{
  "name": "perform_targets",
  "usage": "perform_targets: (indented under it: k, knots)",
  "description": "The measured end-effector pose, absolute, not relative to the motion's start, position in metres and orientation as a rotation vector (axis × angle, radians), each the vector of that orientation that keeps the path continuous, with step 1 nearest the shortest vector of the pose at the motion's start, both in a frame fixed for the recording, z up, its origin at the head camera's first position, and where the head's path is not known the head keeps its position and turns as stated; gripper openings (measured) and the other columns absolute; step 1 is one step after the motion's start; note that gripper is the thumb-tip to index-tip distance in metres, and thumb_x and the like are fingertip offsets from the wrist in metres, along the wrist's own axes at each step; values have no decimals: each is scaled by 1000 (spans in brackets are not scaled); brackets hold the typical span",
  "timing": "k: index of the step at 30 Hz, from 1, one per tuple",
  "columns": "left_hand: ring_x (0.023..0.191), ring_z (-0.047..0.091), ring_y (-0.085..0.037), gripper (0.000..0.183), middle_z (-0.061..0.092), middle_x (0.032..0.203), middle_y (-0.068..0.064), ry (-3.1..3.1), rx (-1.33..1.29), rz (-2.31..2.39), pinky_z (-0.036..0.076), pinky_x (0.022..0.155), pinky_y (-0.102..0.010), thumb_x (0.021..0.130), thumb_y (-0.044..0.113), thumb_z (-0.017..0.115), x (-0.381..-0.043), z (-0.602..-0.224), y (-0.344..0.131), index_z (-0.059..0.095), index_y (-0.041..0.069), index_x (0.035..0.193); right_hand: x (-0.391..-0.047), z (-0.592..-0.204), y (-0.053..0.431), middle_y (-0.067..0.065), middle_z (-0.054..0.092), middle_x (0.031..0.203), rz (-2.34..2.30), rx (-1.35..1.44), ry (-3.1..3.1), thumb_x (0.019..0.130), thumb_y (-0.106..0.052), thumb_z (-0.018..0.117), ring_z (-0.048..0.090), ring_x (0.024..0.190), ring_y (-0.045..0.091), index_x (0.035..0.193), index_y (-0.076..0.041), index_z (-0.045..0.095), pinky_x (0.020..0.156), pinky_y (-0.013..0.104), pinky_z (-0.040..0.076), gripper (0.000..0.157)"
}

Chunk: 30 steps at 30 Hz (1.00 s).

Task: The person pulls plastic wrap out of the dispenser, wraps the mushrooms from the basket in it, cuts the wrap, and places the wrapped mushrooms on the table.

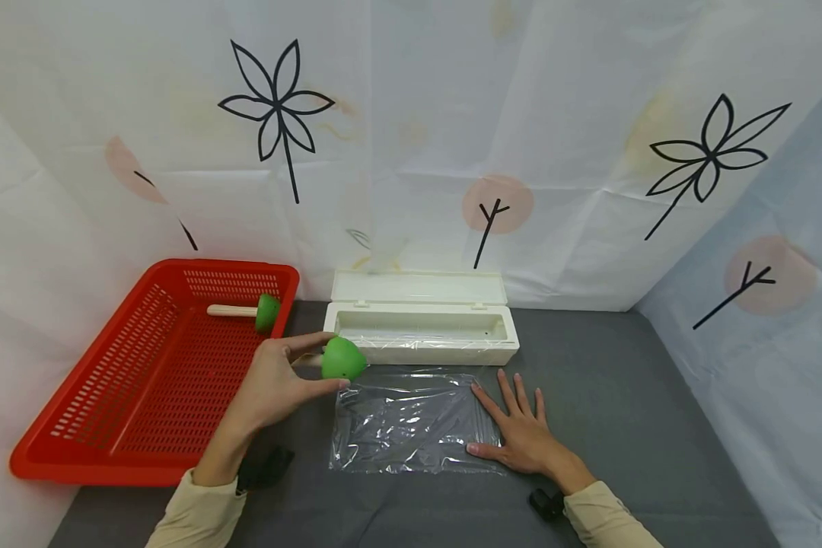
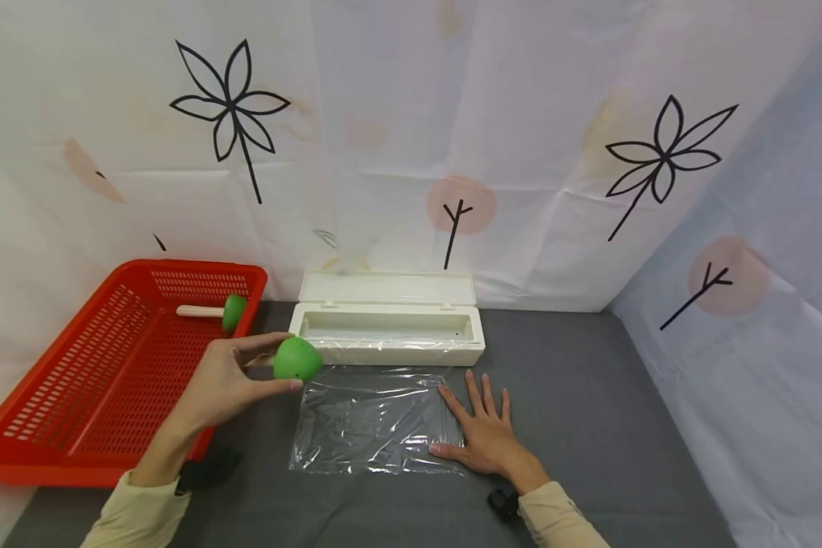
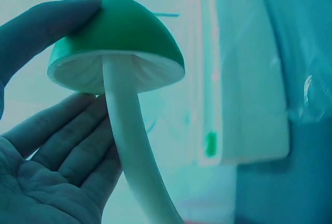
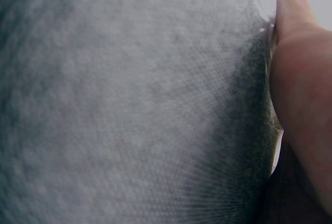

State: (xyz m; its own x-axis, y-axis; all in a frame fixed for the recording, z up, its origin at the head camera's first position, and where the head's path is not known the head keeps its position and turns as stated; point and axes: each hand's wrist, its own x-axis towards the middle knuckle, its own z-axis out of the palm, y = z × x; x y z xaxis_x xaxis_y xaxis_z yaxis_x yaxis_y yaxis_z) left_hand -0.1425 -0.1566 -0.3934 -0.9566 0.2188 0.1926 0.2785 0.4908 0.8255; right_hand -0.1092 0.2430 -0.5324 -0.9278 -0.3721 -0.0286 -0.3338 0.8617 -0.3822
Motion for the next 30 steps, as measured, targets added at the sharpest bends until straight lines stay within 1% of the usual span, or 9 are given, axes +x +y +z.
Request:
perform_targets:
  k: [5,9,13,17,21,22,25,28,30]
  knots:
    - [109,69,-29,63,73,116,-11,-2638,-510,-1550,50,93,-55,67,17,97,-139,-408,-134,73,1,122,-110,-527,241,26,5,166,-530,-506,2891,86,-71,65,-2,149,54,162,-24,29,109,76,-4,96]
    - [107,70,-27,62,74,113,-8,-2601,-583,-1625,50,93,-57,66,17,98,-137,-417,-117,74,2,121,-110,-524,239,26,3,167,-507,-484,2869,87,-70,64,-4,150,53,163,-24,27,110,75,-5,96]
    - [101,72,-24,63,74,112,-7,-2619,-578,-1684,53,92,-52,64,18,99,-134,-425,-101,74,3,120,-111,-524,239,26,3,167,-496,-480,2869,87,-70,65,-4,150,52,163,-23,27,110,75,-5,97]
    - [105,70,-25,63,75,111,-6,-2667,-555,-1669,52,95,-52,63,21,99,-129,-430,-87,75,5,118,-111,-524,239,26,4,166,-501,-487,2878,86,-70,65,-3,150,53,162,-23,28,110,75,-4,97]
    - [111,63,-28,62,75,106,-1,-2720,-544,-1606,42,101,-57,61,27,99,-125,-437,-75,77,8,116,-111,-529,241,28,8,165,-557,-523,2921,85,-70,67,0,149,56,161,-22,31,109,76,-4,97]
    - [111,63,-27,62,75,107,-1,-2728,-539,-1611,42,100,-58,61,28,99,-125,-439,-72,77,7,116,-110,-531,242,28,8,165,-561,-534,2933,84,-71,66,1,148,56,161,-23,31,109,76,-3,97]
    - [109,63,-27,62,75,108,-4,-2737,-551,-1644,44,98,-57,63,29,99,-123,-446,-63,76,5,116,-110,-537,245,28,9,165,-581,-561,2955,84,-73,64,1,148,56,161,-27,30,108,76,-4,96]
    - [103,68,-25,62,76,107,-5,-2734,-586,-1672,51,92,-53,64,30,98,-122,-453,-54,76,4,116,-111,-539,245,27,8,166,-577,-568,2955,84,-75,62,0,149,55,162,-30,28,108,76,-5,96]
    - [102,68,-25,63,76,106,-4,-2742,-595,-1658,51,92,-52,64,32,98,-121,-457,-49,76,3,116,-111,-539,245,28,9,165,-596,-572,2952,85,-74,62,1,148,56,161,-29,29,108,76,-6,95]
